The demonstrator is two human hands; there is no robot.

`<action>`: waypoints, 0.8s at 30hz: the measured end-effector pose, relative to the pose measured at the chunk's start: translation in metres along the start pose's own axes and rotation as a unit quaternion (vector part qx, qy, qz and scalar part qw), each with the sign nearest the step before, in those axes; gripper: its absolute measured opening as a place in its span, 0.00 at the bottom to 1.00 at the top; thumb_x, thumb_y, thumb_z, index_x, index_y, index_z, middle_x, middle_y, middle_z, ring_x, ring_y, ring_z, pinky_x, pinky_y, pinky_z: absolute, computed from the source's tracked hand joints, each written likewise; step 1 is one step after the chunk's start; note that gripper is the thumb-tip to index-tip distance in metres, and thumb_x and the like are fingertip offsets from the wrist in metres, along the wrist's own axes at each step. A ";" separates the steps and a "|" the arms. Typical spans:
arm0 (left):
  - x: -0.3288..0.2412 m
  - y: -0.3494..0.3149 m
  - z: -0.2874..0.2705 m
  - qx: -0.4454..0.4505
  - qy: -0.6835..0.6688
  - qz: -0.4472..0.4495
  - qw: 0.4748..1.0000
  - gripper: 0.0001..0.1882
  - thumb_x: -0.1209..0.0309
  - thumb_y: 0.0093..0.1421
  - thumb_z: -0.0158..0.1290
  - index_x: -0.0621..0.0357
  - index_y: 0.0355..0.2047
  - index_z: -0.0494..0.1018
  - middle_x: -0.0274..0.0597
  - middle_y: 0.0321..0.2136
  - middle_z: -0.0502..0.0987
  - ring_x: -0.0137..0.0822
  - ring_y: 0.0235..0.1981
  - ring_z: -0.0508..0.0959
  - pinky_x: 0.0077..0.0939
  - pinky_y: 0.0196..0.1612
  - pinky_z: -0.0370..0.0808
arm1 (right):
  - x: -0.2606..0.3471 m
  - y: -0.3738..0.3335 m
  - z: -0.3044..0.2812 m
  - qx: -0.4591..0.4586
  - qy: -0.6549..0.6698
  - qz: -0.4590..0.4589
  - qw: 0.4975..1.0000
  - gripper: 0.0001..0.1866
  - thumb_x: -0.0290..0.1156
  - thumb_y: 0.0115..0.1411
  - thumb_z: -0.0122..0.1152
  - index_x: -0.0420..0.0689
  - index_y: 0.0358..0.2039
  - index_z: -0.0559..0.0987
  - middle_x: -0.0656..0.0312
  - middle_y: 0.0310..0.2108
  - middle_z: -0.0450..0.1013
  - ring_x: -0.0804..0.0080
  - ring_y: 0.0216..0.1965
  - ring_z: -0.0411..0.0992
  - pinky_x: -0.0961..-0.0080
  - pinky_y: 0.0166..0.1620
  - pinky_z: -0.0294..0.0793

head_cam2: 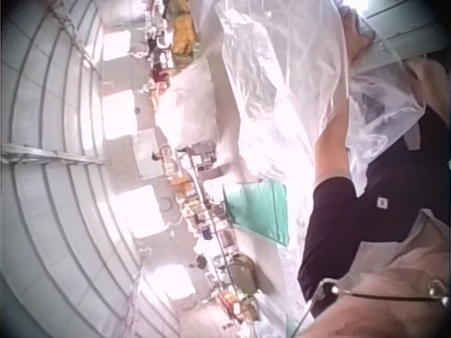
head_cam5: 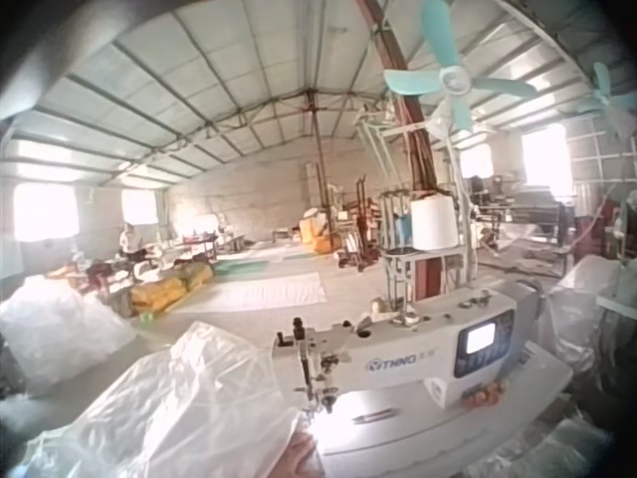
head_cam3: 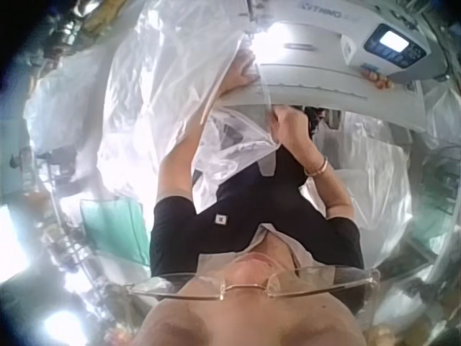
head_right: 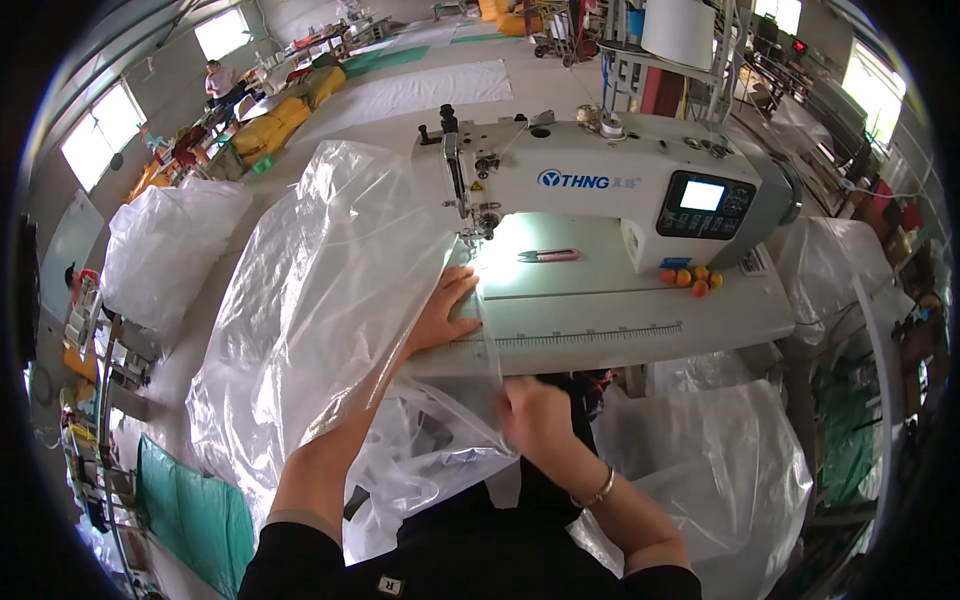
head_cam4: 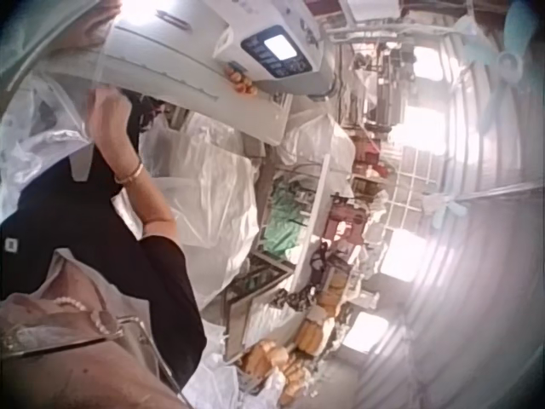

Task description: The person aligns and sews a large white plastic sheet using an industrial sewing machine. They repeatedly fold and guide the material through the machine, then cut the thread and re-thread the needle to continue.

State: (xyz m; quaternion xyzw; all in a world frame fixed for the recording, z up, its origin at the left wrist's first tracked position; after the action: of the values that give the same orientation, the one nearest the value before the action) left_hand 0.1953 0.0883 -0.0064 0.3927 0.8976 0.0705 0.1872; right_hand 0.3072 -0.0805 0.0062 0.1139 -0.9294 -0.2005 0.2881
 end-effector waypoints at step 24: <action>-0.002 0.000 -0.023 -0.075 -0.027 0.111 0.991 0.18 0.72 0.50 0.61 0.54 0.43 0.77 0.43 0.48 0.74 0.43 0.51 0.73 0.37 0.53 0.71 | -0.020 0.102 0.075 0.111 -0.210 0.032 0.971 0.21 0.25 0.52 0.55 0.35 0.48 0.75 0.58 0.24 0.76 0.66 0.24 0.77 0.72 0.26 0.74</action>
State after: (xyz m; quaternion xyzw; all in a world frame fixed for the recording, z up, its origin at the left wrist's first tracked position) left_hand 0.1874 0.0878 0.0157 0.4770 0.8352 0.1472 0.2309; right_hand 0.2694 0.0402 -0.0155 0.0703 -0.9887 -0.1066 0.0781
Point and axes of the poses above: each hand's wrist, its own y-axis towards the middle knuckle, its own z-axis out of the palm, x = y × z, the point moved 8 cm from there along y, towards the middle knuckle
